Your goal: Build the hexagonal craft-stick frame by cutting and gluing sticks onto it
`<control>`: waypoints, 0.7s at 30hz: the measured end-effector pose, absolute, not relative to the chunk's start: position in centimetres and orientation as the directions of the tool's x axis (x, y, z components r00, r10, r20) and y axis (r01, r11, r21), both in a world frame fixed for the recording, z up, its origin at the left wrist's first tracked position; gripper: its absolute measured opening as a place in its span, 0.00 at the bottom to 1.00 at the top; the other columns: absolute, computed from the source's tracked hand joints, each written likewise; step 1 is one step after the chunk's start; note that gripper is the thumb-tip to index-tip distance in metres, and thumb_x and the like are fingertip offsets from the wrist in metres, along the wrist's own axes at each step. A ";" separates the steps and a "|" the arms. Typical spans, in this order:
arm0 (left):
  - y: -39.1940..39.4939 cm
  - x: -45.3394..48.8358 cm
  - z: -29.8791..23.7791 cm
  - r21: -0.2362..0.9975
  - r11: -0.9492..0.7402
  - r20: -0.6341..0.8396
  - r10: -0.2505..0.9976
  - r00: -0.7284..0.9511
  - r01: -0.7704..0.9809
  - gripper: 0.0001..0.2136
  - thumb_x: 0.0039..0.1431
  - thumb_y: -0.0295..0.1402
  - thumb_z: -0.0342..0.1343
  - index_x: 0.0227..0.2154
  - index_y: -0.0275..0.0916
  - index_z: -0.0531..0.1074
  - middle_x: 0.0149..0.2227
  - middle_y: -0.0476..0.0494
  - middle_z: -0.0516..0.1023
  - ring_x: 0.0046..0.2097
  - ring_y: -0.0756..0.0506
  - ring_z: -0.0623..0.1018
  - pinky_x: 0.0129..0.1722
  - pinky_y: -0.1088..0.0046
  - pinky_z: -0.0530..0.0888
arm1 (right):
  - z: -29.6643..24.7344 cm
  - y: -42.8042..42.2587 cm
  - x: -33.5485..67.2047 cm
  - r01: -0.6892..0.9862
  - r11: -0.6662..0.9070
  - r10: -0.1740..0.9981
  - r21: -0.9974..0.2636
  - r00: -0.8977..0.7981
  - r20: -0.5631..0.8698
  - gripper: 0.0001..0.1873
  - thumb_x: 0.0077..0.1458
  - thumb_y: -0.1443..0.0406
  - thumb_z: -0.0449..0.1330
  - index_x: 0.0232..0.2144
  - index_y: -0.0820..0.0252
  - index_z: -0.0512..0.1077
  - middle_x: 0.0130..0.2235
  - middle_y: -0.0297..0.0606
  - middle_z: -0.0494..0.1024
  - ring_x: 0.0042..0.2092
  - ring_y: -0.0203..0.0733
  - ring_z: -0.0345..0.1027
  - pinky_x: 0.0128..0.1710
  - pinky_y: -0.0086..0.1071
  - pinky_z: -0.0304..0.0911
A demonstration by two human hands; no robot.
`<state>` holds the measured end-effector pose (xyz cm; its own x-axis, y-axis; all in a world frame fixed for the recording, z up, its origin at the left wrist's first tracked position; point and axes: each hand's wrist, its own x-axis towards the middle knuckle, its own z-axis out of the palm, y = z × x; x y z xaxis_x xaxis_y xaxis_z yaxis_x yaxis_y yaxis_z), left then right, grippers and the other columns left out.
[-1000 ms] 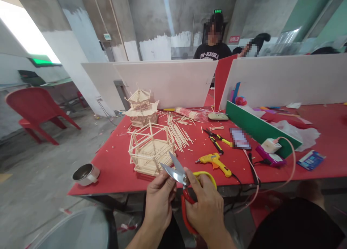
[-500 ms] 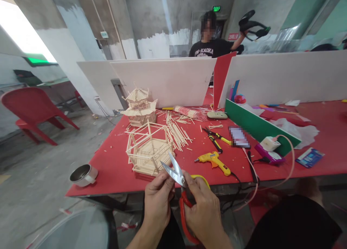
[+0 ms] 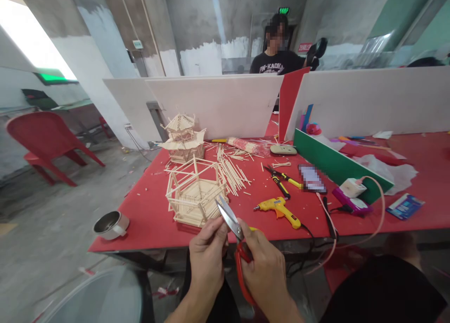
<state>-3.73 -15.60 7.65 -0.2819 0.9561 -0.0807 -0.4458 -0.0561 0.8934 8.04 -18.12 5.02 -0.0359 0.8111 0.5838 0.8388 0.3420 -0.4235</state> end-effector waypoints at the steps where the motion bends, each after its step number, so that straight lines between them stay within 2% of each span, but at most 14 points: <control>1: -15.5 -3.6 7.7 0.879 -0.021 -0.128 0.952 -0.277 -0.477 0.12 0.41 0.36 0.72 0.30 0.38 0.82 0.22 0.53 0.68 0.22 0.57 0.64 0.20 0.84 0.63 | 5.1 -18.1 8.1 0.852 0.323 0.821 -0.413 -0.035 0.569 0.32 0.53 0.72 0.53 0.61 0.58 0.64 0.34 0.41 0.73 0.36 0.44 0.69 0.34 0.33 0.64; 4: -15.4 -3.5 8.0 0.853 0.040 -0.201 0.945 -0.258 -0.520 0.13 0.36 0.37 0.73 0.25 0.36 0.81 0.20 0.53 0.67 0.21 0.58 0.62 0.18 0.85 0.61 | 5.5 -18.2 8.1 0.879 0.275 0.827 -0.391 -0.009 0.561 0.35 0.51 0.68 0.56 0.63 0.56 0.62 0.37 0.42 0.72 0.39 0.47 0.68 0.35 0.36 0.64; 7: -15.5 -3.5 8.5 0.849 0.069 -0.225 0.944 -0.240 -0.525 0.15 0.35 0.38 0.74 0.26 0.35 0.81 0.19 0.53 0.67 0.21 0.58 0.60 0.18 0.85 0.59 | 5.5 -18.3 8.1 0.884 0.255 0.824 -0.392 0.013 0.566 0.35 0.51 0.67 0.58 0.63 0.54 0.61 0.37 0.42 0.71 0.39 0.47 0.67 0.36 0.36 0.64; 13: -15.8 -4.1 8.8 0.872 0.071 -0.195 0.958 -0.210 -0.485 0.13 0.39 0.38 0.73 0.26 0.36 0.81 0.22 0.52 0.67 0.21 0.58 0.60 0.19 0.84 0.59 | 6.0 -18.3 8.5 0.883 0.265 0.825 -0.388 0.001 0.565 0.36 0.51 0.69 0.57 0.63 0.53 0.61 0.36 0.41 0.72 0.37 0.45 0.67 0.34 0.35 0.64; 17: -15.9 -4.3 8.9 0.896 0.032 -0.144 0.965 -0.220 -0.443 0.11 0.41 0.37 0.72 0.28 0.36 0.81 0.23 0.52 0.68 0.21 0.58 0.60 0.18 0.84 0.57 | 5.9 -18.2 8.3 0.881 0.306 0.788 -0.362 -0.021 0.615 0.32 0.53 0.72 0.54 0.62 0.55 0.64 0.33 0.40 0.74 0.34 0.43 0.69 0.31 0.32 0.63; 21: -16.0 -4.1 9.4 0.884 0.047 -0.165 0.962 -0.216 -0.466 0.15 0.39 0.38 0.73 0.31 0.37 0.82 0.23 0.50 0.70 0.21 0.58 0.63 0.17 0.84 0.58 | 5.2 -17.8 8.5 0.805 0.393 0.786 -0.444 -0.043 0.617 0.28 0.56 0.73 0.49 0.59 0.60 0.67 0.33 0.41 0.78 0.32 0.39 0.72 0.34 0.29 0.64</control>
<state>-4.06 -16.05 9.39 -0.2162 0.9623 -0.1652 -0.4656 0.0471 0.8838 8.53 -17.84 5.16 -0.0428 0.7859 0.6169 0.8053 0.3925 -0.4442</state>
